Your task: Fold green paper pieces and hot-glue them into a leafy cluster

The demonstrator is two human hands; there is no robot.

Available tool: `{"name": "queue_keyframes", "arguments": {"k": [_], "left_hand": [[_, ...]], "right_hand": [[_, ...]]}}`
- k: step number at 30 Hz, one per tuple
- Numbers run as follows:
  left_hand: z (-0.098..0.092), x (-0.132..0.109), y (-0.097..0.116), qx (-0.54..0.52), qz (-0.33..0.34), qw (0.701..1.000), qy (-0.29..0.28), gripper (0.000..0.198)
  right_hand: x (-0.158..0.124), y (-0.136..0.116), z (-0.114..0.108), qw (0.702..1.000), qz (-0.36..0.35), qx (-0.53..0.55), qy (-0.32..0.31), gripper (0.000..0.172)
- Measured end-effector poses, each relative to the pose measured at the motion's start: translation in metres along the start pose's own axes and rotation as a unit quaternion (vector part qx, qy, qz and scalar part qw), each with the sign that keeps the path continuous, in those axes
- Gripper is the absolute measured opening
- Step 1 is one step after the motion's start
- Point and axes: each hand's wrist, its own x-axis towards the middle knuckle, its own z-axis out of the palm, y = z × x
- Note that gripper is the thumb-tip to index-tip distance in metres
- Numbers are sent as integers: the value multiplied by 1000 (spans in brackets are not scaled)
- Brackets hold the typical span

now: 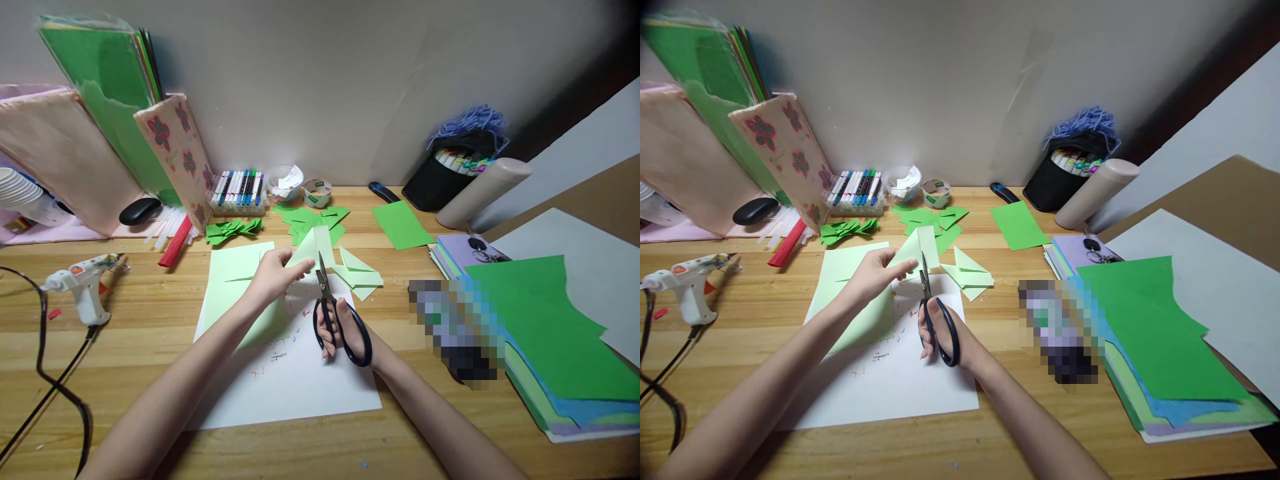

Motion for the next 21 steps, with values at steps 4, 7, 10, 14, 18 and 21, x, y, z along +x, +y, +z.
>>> {"name": "queue_keyframes", "arguments": {"k": [4, 7, 10, 14, 18, 21], "left_hand": [[0, 0, -2, -7, 2, 1000, -2, 25], [0, 1, -3, -11, 3, 1000, -6, 25], [-1, 1, -2, -16, -3, 1000, -5, 26], [0, 1, -2, -21, -19, 1000, -6, 29], [-1, 2, -4, -28, -25, 999, -14, 29], [-3, 3, -6, -27, -27, 999, -21, 29]], "right_hand": [[-1, 3, 1, 999, -19, -27, 21, 65], [-1, 3, 2, 998, -28, -47, 32, 63], [-1, 1, 4, 996, -25, -68, 52, 62], [-1, -1, 7, 993, -34, -88, 72, 58], [-2, -1, 8, 989, -39, -113, 86, 59], [-2, -4, 9, 987, -38, -120, 96, 60]]}}
